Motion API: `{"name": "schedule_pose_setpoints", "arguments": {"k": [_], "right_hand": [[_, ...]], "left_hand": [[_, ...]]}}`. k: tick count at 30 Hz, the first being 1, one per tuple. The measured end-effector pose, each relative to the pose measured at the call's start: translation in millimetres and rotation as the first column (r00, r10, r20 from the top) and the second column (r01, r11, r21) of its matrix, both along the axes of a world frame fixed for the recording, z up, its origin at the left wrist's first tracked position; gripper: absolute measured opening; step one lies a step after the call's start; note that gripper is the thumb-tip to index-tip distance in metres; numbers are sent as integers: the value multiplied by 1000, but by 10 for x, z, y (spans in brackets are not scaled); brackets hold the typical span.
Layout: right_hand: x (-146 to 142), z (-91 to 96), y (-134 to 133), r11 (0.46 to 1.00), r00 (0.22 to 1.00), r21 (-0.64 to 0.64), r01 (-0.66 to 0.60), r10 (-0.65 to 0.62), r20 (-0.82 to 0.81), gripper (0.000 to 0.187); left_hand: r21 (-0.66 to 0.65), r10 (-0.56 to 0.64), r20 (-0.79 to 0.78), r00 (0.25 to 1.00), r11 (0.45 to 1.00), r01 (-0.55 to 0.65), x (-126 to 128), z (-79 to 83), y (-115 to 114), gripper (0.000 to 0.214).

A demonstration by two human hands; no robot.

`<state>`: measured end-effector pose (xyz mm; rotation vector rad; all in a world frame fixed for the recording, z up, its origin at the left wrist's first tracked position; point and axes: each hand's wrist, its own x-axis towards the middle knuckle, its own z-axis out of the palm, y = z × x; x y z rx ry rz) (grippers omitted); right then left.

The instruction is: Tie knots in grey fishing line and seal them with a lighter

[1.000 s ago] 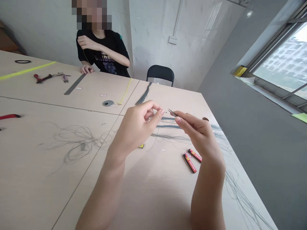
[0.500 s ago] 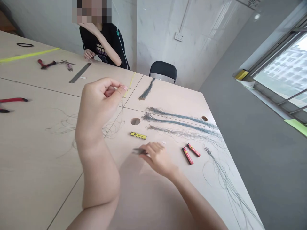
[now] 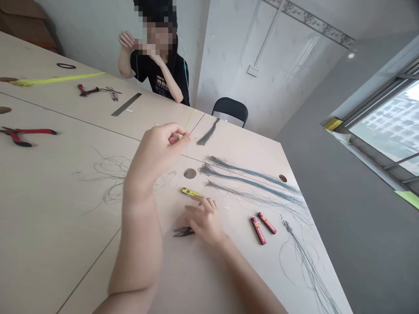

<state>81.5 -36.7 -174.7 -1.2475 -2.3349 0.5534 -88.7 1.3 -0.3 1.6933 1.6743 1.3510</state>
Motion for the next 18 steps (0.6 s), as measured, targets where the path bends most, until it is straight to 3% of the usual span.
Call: {"name": "schedule_pose_setpoints", "arguments": {"k": [3, 9, 13, 18], "right_hand": [[-215, 118, 317, 996, 992, -33, 84, -81, 96, 34], [-401, 161, 622, 985, 987, -150, 85, -63, 150, 9], [-187, 258, 675, 964, 999, -259, 54, -51, 19, 11], [294, 659, 802, 922, 962, -385, -30, -78, -263, 12]], "left_hand": [[-50, -21, -13, 1000, 999, 21, 51, -23, 18, 18], [-69, -12, -68, 998, 998, 7, 56, -60, 67, 22], [-58, 15, -99, 995, 998, -21, 67, -42, 62, 21], [-24, -20, -134, 991, 1000, 17, 187, -23, 60, 22]]}}
